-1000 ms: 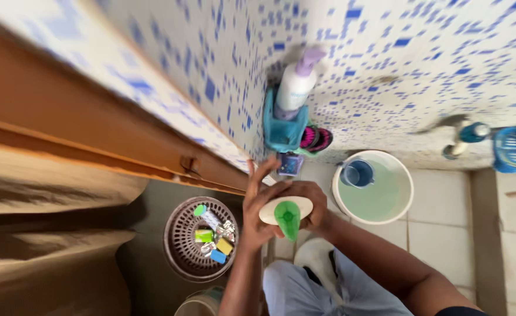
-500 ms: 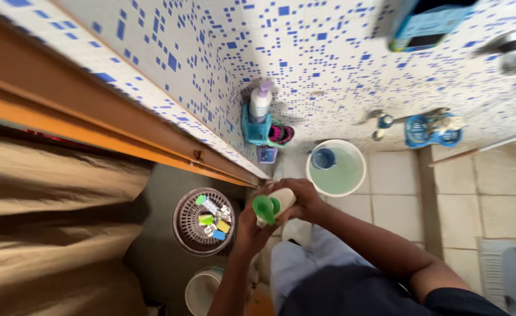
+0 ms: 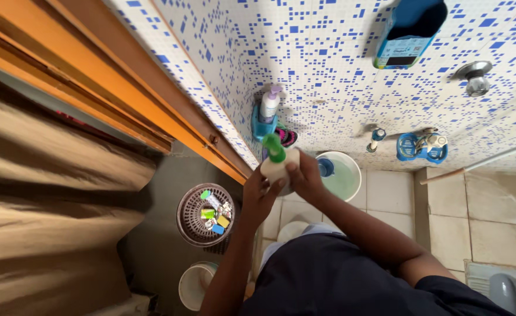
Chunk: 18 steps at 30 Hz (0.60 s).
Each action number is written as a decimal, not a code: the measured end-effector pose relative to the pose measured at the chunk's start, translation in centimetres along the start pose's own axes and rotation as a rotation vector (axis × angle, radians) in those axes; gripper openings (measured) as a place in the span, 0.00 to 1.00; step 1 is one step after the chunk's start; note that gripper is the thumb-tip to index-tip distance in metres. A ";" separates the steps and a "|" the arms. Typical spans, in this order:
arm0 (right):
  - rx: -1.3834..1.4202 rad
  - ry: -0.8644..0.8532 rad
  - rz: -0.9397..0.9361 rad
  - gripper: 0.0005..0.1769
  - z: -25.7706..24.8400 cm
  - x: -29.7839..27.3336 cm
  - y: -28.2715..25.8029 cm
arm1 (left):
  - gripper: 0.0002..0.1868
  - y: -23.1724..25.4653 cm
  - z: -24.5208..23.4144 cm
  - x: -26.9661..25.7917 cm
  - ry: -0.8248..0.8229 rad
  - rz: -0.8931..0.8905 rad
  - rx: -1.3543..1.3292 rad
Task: The person sits on the bathroom floor and handles two pump bottles. They first place a white bottle with a purple pump into a wall-mounted caddy. Then they pick up a white bottle with a green pump, open it, and place it into a blue wall-mounted holder.
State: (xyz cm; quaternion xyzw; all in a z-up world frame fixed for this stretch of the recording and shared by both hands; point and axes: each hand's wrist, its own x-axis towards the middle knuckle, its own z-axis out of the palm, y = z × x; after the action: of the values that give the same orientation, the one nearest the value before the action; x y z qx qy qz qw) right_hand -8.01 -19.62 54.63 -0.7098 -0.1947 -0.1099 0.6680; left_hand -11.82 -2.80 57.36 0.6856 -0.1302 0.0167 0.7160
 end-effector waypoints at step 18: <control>0.403 0.010 0.018 0.12 -0.2 3.8 -5.3 | 0.22 -1.0 -0.9 1.3 0.067 -0.063 -0.296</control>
State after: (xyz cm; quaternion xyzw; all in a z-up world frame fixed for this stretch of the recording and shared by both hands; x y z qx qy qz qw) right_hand -6.84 -19.15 61.01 -0.5631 -0.2028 -0.0663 0.7984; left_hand -10.16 -2.20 56.60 0.5754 -0.0857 -0.0024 0.8133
